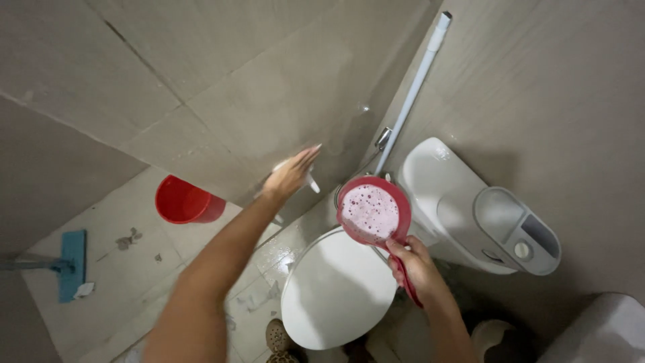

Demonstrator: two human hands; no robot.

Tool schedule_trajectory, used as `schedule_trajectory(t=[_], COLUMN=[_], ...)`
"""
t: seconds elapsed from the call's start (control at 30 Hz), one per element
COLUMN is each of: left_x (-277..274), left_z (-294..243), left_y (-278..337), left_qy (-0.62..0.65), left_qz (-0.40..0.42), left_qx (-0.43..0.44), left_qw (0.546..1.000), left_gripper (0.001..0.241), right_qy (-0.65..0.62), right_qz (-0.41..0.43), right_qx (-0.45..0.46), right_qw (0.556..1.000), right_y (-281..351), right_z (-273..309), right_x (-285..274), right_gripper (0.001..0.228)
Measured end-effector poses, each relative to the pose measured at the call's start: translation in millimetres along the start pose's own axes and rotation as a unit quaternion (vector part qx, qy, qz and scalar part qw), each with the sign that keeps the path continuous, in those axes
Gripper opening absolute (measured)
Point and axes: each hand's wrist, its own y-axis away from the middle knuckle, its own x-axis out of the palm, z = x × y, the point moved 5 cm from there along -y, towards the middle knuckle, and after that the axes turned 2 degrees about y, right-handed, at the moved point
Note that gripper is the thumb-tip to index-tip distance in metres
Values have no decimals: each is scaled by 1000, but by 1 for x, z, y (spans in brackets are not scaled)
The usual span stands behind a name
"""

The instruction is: The person prepares a soapy solution in a red scoop at a sink, then uses a cloth to wipe the tiled walls of the bathroom. The person repeatedly dips the cloth into the soapy water and scrubs the wall surfaces around the toilet and sink area.

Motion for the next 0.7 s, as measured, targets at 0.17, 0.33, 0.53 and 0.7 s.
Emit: schedule_trajectory(t=[0.17, 0.33, 0.53, 0.7], left_x=[28, 25, 13, 86], left_z=[-31, -28, -16, -99], left_y=[-86, -36, -21, -119], left_qy=[2, -19, 13, 264], left_qz=[20, 43, 40, 111], left_qx=[11, 51, 111, 92], left_qw=[1000, 998, 993, 954], left_gripper=[68, 76, 77, 38], right_qy=[-4, -8, -29, -9], right_qz=[-10, -5, 14, 0], right_qx=[15, 39, 34, 29], right_qw=[1000, 999, 999, 1000], right_y=[-12, -22, -33, -41], right_z=[-12, -32, -35, -34], right_x=[-8, -11, -13, -14], right_gripper=[25, 26, 26, 25])
